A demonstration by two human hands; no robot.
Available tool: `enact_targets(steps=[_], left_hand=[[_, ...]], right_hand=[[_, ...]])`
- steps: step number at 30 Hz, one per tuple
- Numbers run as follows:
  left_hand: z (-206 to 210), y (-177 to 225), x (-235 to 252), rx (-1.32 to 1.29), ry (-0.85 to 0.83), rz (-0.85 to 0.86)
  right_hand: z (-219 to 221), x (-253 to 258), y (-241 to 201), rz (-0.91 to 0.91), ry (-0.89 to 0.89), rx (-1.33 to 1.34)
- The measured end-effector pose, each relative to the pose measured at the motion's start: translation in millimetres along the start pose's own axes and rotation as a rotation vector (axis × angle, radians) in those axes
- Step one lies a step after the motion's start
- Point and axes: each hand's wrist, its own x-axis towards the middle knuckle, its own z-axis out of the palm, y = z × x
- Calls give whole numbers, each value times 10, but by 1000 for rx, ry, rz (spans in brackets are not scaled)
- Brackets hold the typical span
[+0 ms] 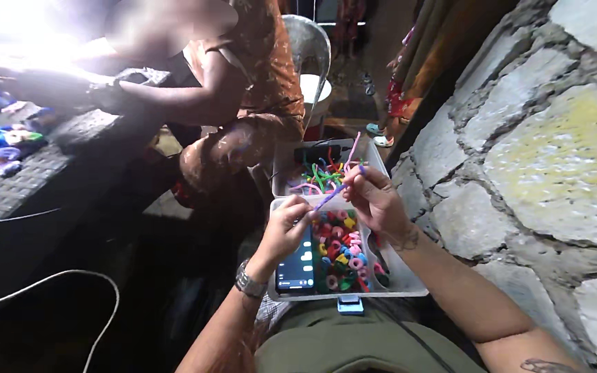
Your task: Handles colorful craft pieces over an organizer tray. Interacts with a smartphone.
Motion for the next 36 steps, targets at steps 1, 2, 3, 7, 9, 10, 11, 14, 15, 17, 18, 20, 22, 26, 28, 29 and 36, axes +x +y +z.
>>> enact_targets(steps=[1,2,3,7,9,10,11,14,15,17,18,20,22,26,28,29,36], left_hand=[[-3,-6,-7,2,-3,29],[-6,-10,-12,14,-1,57],[-6,-12,-16,29,7,80],[9,7,-21,75,3,102],[10,23,-16,109,24,63],[9,27,-14,123,52,36],[8,31,-14,136,89,4],[7,10,-24,122,193,-83],[2,2,-27,101,218,-95],[-41,-8,-13,61,211,-90],[-78,-3,18,68,169,-88],[-159,3,149,186,92,-94],[-212,-49,328,369,74,-74],[-217,-209,531,745,-103,-146],[-172,-217,535,796,-131,-181],[-155,-196,520,793,-115,-181],[-98,-53,368,424,-21,-72]], right_hand=[[28,-1,1,6,70,20],[52,0,5,3,130,25],[64,4,15,-5,178,18],[77,42,30,3,335,8],[61,59,30,11,373,14],[54,67,28,13,386,1],[52,72,23,19,399,-14],[34,85,21,54,433,-38],[13,94,22,70,435,-60],[-65,109,29,70,388,-220],[-115,113,33,39,346,-367],[-185,138,36,-22,314,-631],[-209,159,51,-12,318,-865],[-189,140,107,-3,203,-1188],[-133,109,80,-2,57,-1205],[-100,92,62,55,-61,-1173],[125,-32,219,813,-851,-1458]])
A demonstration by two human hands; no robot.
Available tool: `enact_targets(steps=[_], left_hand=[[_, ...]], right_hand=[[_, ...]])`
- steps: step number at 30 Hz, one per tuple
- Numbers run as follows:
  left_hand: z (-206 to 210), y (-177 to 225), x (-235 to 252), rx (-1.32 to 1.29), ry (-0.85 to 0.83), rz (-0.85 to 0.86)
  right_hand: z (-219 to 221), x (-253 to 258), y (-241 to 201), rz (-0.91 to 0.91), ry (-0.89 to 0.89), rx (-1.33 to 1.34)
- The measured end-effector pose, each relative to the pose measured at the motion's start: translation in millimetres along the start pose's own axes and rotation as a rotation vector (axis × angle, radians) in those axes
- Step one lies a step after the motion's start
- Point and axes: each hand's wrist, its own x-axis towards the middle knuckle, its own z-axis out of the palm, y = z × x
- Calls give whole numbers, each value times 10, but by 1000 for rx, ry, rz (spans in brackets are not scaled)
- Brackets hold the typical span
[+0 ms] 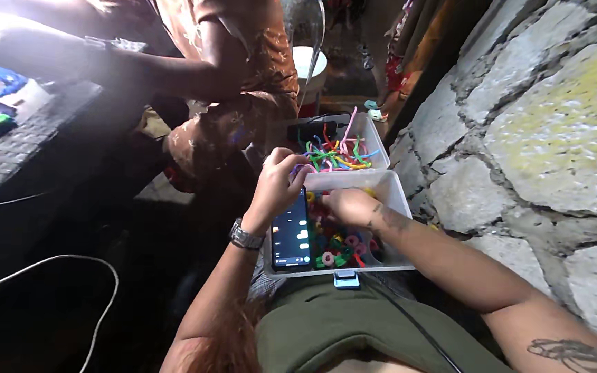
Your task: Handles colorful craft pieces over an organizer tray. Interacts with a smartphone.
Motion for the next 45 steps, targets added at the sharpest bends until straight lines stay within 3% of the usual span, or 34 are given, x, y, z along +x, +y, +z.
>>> enact_targets(steps=[3,6,9,13,17,22,27,30,32,35,37,40,45], left_hand=[[3,64,-76,-175,-64,1],[-2,97,-130,-281,-91,-35],[-9,82,-166,-405,-92,-135],[23,95,-215,-640,-209,-195],[50,138,-209,-636,-186,-91],[26,123,-237,-690,-68,-96],[27,106,-221,-705,41,-205],[37,89,-220,-843,164,-307],[29,86,-235,-942,190,-301],[43,54,-262,-1039,156,-204],[55,9,-270,-1017,53,-144],[64,2,-259,-991,-72,-106],[10,32,-212,-1231,63,-346]], right_hand=[[29,11,-143,93,-81,-98],[-49,-51,-116,54,-11,13],[-212,-131,52,-86,174,346],[-227,-182,133,-232,487,1010],[-240,-200,25,-249,426,1463],[-210,-213,65,-390,397,1543],[-168,-172,251,-840,256,1353],[-200,-244,175,-670,267,1011],[-176,-235,95,-435,417,708],[-60,-115,106,-223,857,500],[-60,-56,181,-175,1128,452],[-118,-34,307,-144,1314,456],[-123,-118,251,-182,1544,367]])
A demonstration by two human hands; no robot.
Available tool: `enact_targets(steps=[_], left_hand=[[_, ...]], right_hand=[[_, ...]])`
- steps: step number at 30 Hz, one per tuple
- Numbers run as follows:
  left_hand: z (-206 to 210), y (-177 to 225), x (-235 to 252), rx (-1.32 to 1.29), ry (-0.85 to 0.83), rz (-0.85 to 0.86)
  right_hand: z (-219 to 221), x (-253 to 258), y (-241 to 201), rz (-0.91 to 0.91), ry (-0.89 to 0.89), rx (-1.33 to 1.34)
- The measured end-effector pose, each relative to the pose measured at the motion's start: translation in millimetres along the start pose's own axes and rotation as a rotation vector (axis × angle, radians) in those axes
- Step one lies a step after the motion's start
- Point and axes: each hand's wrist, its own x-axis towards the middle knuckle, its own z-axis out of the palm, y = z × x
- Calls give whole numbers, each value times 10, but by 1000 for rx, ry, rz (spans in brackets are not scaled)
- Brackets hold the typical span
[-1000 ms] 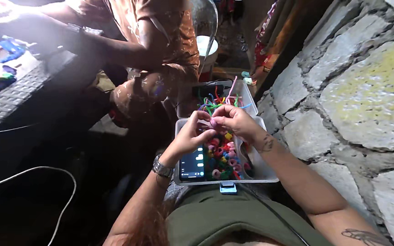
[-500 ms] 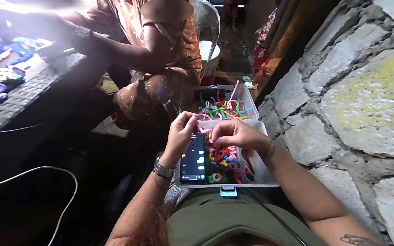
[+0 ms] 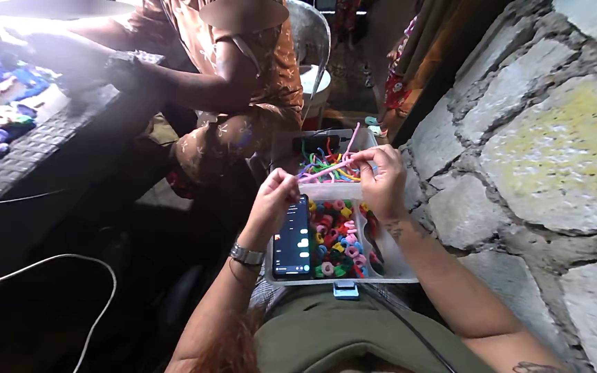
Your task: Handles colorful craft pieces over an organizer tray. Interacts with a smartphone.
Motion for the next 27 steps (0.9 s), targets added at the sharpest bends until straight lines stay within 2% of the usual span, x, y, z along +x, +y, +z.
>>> enact_targets(steps=[5,8,10,12,13,15,16,17,19,20,21,23,24,25,27], left_hand=[[-4,150,181,-318,265,-116],[87,184,284,-478,362,-116],[128,145,267,-341,338,-82],[155,130,249,-187,343,-66],[155,119,245,-130,350,-61],[166,81,229,-41,424,-22],[177,68,222,0,467,20],[178,64,222,28,494,66],[166,56,224,44,524,140],[164,49,210,53,525,158],[161,39,192,64,524,172],[168,27,175,77,521,205],[174,30,173,78,516,216],[184,33,173,77,510,223],[205,30,174,74,485,231]], right_hand=[[54,-80,-48,-431,50,-66],[86,-82,-32,-472,72,-74],[98,-51,-7,-413,102,-115],[114,-15,33,-275,40,-260],[123,-3,42,-148,-72,-355],[125,39,17,176,-406,-455],[128,58,2,287,-517,-462],[134,57,-8,306,-529,-437],[144,14,-75,151,-419,-300],[142,-23,-163,131,-438,-195],[136,-68,-283,206,-556,-78],[158,-108,-459,551,-1018,142],[210,-140,-478,716,-1180,255],[260,-190,-485,845,-1247,355],[353,-290,-474,998,-1263,477]])
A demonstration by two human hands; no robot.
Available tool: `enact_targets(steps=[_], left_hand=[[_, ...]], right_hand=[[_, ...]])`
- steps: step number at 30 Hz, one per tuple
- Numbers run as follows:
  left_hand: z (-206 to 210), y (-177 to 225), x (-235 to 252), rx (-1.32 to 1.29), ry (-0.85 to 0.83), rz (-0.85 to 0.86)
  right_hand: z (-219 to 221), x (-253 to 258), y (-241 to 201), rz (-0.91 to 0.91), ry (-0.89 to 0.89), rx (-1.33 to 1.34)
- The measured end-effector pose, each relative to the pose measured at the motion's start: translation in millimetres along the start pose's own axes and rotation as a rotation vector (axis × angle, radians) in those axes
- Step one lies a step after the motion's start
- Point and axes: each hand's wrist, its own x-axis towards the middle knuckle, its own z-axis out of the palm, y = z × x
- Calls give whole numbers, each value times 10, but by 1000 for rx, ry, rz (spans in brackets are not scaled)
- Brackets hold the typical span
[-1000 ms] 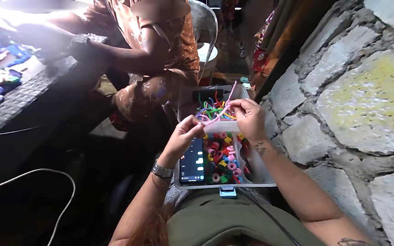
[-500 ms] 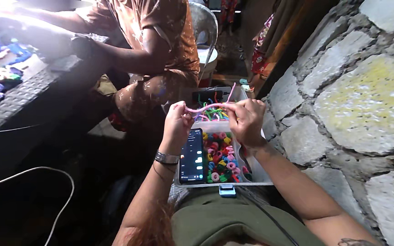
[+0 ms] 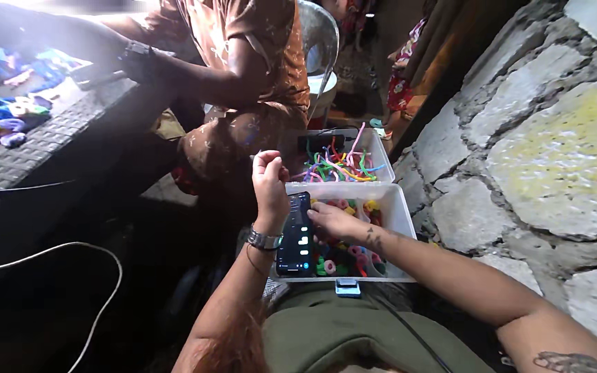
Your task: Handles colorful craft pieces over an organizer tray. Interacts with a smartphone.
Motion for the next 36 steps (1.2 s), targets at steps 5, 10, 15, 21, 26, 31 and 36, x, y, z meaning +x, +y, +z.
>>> enact_targets(steps=[5,10,15,21,26,31,36], left_hand=[[-21,-12,-17,33,-39,94],[-71,90,-5,135,88,158],[-81,193,-87,141,-539,-441],[-70,110,-65,-71,-803,-712],[-113,95,-132,-31,-702,-599],[-151,18,-149,-15,-709,-484],[-83,35,-213,275,-629,-281]], right_hand=[[59,33,4,19,54,163],[-128,-216,-79,-423,227,125],[-457,-232,-185,-599,516,592],[-488,-189,-89,-493,467,576],[-422,-216,-75,-611,185,369],[-477,-298,-110,-552,45,427],[-506,-288,-49,-557,-27,521]])
